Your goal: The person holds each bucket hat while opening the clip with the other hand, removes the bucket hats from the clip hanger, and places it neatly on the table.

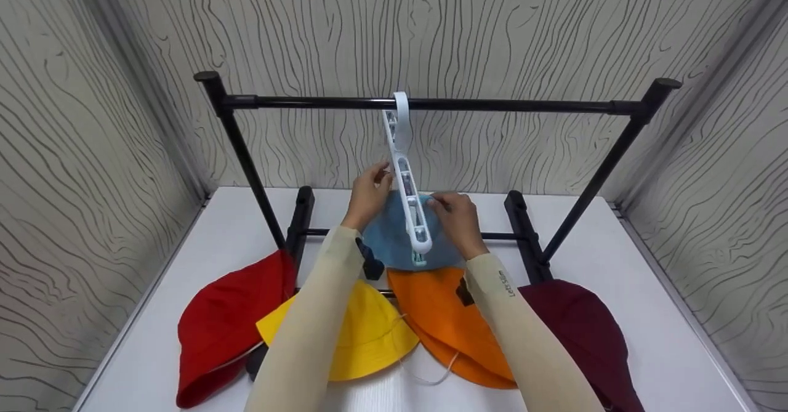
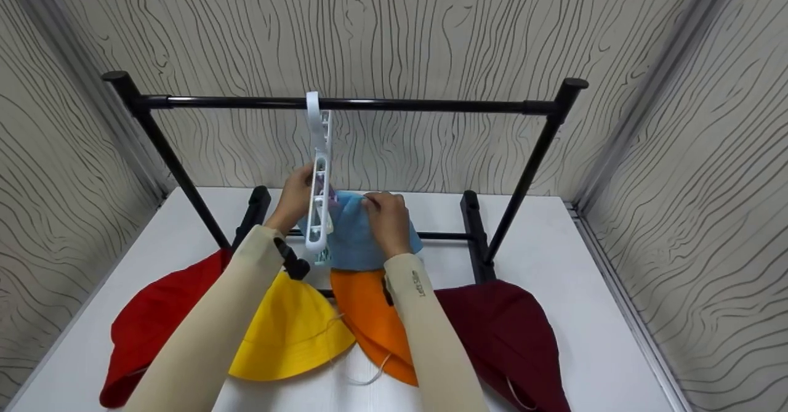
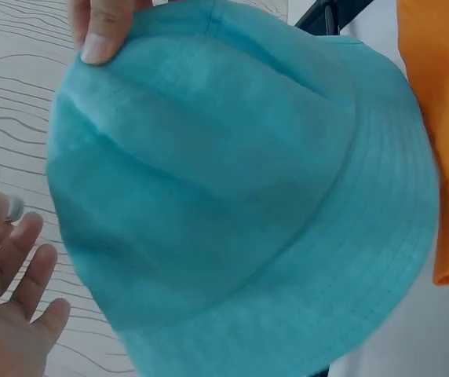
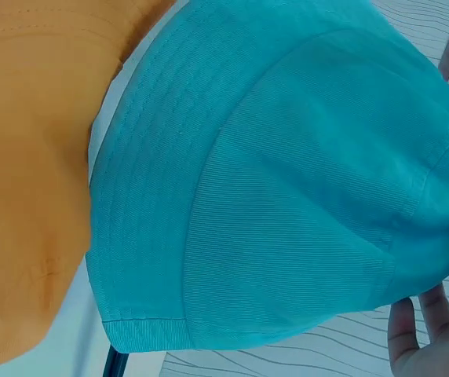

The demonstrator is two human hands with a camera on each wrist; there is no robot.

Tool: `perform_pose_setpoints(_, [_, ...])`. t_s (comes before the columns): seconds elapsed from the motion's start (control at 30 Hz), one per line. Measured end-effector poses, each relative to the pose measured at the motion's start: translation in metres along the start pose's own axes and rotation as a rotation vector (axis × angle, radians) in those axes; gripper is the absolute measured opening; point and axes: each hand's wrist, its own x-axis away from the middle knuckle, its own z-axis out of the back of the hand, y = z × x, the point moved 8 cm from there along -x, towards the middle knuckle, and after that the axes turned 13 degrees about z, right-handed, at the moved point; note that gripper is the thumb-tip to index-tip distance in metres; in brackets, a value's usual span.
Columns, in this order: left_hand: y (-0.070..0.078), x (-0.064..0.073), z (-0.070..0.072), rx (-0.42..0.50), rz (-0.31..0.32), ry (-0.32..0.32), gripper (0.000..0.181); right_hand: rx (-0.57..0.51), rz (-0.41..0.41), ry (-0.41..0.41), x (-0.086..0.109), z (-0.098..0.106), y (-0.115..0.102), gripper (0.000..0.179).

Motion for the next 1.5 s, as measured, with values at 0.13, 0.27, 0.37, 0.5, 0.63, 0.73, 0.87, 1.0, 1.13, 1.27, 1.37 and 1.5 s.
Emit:
perform_pose_setpoints(0.13, [-0.014, 0.005, 0.002, -0.007, 0.039, -0.020, 0.036, -0.004, -0.006, 0.015, 0.004, 0.003, 0.002, 0.023])
perform_pose_setpoints(0.27, [-0.027, 0.009, 0.004, 0.001, 0.080, -0.032, 0.032, -0.008, 0.019, 0.061, 0.008, 0.011, 0.000, 0.020])
perform_pose_setpoints(0.37, [-0.033, 0.012, 0.006, 0.004, 0.088, -0.027, 0.030, -0.004, 0.044, 0.109, 0.009, 0.019, -0.001, 0.018])
perform_pose_setpoints(0.5, [-0.033, 0.015, 0.010, -0.019, 0.061, -0.002, 0.030, 0.015, 0.068, 0.156, 0.009, 0.030, -0.002, 0.017])
perform_pose_setpoints(0.63, [-0.034, 0.021, 0.014, -0.034, 0.051, 0.027, 0.029, 0.018, 0.092, 0.169, 0.012, 0.039, -0.004, 0.018])
perform_pose_setpoints(0.73, [-0.034, 0.025, 0.015, -0.031, 0.058, 0.037, 0.029, 0.010, 0.111, 0.176, 0.014, 0.045, -0.006, 0.019])
perform_pose_setpoints(0.87, [-0.033, 0.029, 0.013, -0.038, 0.059, 0.030, 0.029, -0.003, 0.091, 0.186, 0.018, 0.054, -0.004, 0.022])
perform_pose_setpoints(1.0, [-0.035, 0.032, 0.009, -0.038, 0.066, 0.010, 0.029, -0.004, 0.075, 0.196, 0.022, 0.064, -0.002, 0.023])
perform_pose_setpoints(1.13, [-0.038, 0.036, 0.006, -0.029, 0.083, -0.018, 0.029, 0.006, 0.093, 0.202, 0.025, 0.073, -0.003, 0.024])
perform_pose_setpoints(1.27, [-0.041, 0.043, 0.002, -0.028, 0.092, -0.037, 0.029, 0.027, 0.112, 0.206, 0.028, 0.081, -0.005, 0.024])
perform_pose_setpoints(1.37, [-0.041, 0.049, -0.002, -0.027, 0.087, -0.051, 0.030, 0.047, 0.135, 0.219, 0.030, 0.089, -0.008, 0.023])
perform_pose_setpoints(1.5, [-0.042, 0.056, -0.007, -0.021, 0.080, -0.064, 0.030, 0.075, 0.177, 0.239, 0.034, 0.100, -0.012, 0.022])
